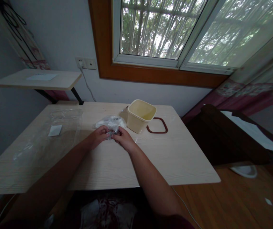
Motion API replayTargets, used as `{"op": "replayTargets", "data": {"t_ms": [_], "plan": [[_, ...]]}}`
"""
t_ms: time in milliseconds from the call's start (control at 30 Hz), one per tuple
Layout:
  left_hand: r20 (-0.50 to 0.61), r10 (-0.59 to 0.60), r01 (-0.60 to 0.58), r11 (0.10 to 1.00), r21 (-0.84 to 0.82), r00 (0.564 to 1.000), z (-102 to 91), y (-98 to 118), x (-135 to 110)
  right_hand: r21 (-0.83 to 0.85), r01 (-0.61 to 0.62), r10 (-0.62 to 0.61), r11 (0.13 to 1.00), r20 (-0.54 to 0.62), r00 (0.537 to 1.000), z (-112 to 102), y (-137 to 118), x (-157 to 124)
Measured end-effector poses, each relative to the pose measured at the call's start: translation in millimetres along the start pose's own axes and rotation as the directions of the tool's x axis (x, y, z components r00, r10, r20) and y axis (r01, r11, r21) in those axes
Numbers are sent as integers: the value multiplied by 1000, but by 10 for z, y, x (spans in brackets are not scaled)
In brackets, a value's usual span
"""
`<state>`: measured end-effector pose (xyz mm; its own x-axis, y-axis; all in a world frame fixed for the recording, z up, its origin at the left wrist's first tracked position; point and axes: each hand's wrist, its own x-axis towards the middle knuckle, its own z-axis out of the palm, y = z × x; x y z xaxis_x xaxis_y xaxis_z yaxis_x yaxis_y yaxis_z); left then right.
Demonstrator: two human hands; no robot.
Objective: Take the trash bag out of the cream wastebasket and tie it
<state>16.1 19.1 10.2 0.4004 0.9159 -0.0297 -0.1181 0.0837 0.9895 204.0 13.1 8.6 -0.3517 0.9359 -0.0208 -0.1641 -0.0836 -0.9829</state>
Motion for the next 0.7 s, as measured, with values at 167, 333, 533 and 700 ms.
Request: {"op": "replayTargets", "data": {"t_ms": [167, 333, 533, 700], "plan": [[10, 5, -5, 999, -39, 1000, 3, 35, -10, 69, 23, -25, 997, 29, 999, 9, -23, -9], [29, 12, -12, 1000, -23, 1000, -11, 4, -9, 58, 4, -7, 998, 48, 999, -7, -38, -5], [1, 37, -37, 999, 38, 999, -35, -54, 23, -37, -33, 33, 999, -8, 999, -20, -42, -8], [46, -28, 34, 988, -152, 999, 7, 41, 1, -173, 52, -56, 984, -20, 998, -43, -45, 3]]}}
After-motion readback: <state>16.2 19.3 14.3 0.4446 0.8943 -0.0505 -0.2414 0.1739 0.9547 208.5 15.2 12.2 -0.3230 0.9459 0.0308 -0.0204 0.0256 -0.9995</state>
